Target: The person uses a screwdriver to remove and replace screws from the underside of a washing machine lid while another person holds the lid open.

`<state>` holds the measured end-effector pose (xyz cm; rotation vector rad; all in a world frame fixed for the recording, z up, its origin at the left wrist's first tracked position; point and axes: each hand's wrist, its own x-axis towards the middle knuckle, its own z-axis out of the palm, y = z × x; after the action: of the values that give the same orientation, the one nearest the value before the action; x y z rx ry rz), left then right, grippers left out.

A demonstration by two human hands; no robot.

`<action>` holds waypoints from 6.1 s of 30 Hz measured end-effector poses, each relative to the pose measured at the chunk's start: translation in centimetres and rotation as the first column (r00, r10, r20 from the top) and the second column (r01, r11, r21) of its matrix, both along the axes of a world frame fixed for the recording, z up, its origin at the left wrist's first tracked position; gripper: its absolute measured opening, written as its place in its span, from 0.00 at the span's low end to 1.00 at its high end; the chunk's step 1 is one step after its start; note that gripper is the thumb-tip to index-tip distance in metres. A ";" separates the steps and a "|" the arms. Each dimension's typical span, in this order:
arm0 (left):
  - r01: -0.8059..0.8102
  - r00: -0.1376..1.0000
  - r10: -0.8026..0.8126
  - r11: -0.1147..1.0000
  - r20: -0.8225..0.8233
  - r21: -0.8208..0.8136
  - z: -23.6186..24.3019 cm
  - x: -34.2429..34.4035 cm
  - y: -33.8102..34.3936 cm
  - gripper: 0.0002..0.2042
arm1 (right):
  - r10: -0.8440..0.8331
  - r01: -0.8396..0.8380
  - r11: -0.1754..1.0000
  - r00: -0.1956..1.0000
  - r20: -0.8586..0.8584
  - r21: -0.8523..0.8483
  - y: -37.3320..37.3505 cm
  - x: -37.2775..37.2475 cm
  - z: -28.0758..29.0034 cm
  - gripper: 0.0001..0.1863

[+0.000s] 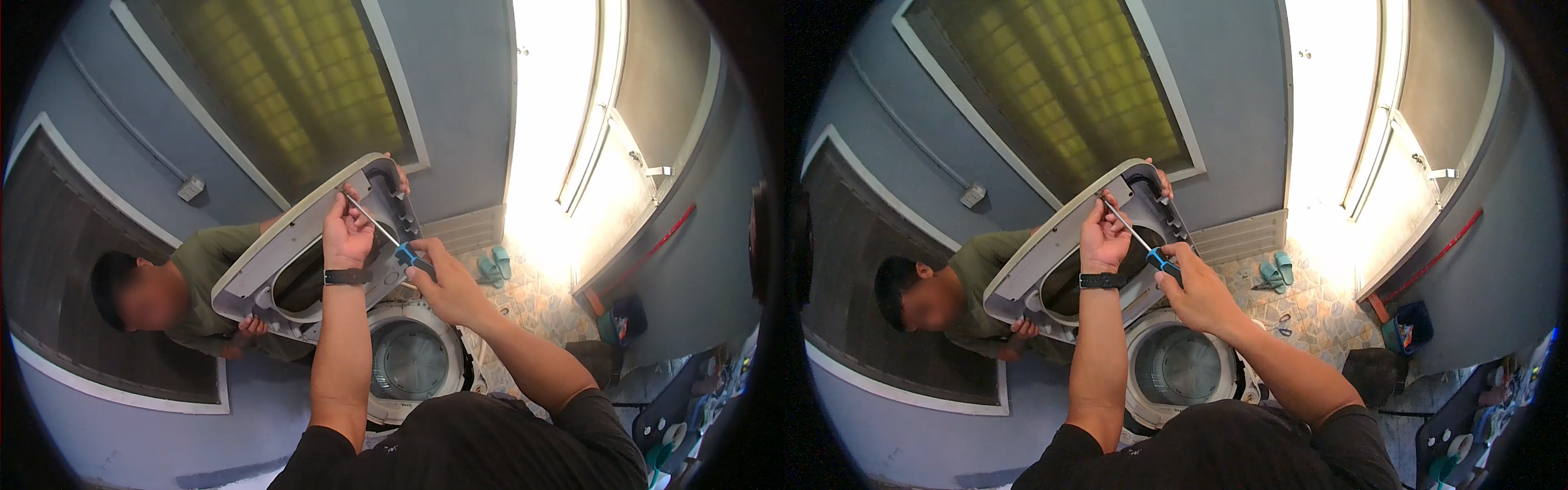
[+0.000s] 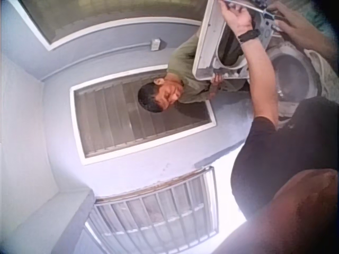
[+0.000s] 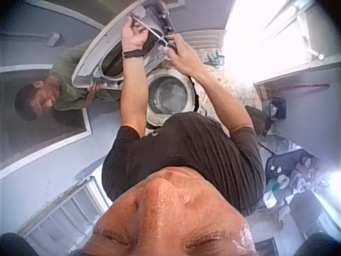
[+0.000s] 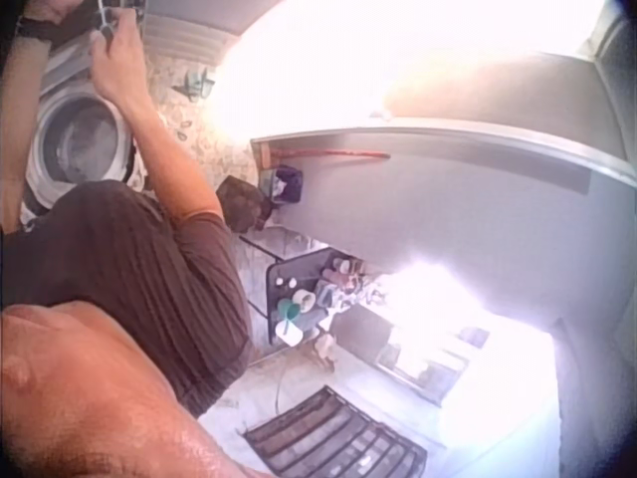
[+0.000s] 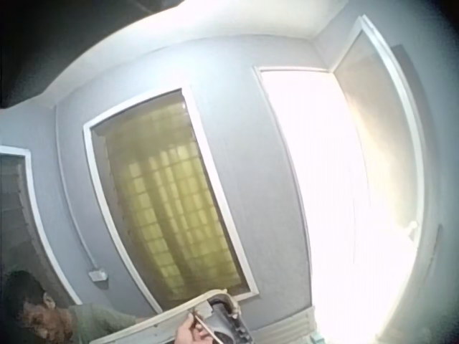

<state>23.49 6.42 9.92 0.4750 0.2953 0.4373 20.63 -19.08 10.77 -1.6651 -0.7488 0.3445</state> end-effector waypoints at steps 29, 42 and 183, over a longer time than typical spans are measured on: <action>0.076 0.993 -0.080 0.996 0.088 0.044 -0.9 -1.4 -0.5 0.12 | -0.001 0.164 0.941 0.877 0.480 -0.297 1.0 -0.3 3.6 0.26; 0.070 0.995 -0.080 0.988 0.066 0.138 -1.6 -3.1 -2.6 0.08 | -0.068 0.189 0.973 0.786 0.614 -0.134 0.0 -2.6 2.1 0.27; 0.198 0.954 -0.220 0.972 0.205 0.123 -6.4 -26.1 13.9 0.13 | 0.055 -0.016 0.995 0.914 0.401 -0.102 7.5 -20.2 -0.9 0.23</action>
<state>-2.65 20.35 3.56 0.5466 0.0092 0.2940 0.46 -11.58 9.83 -1.8415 -1.0846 0.0574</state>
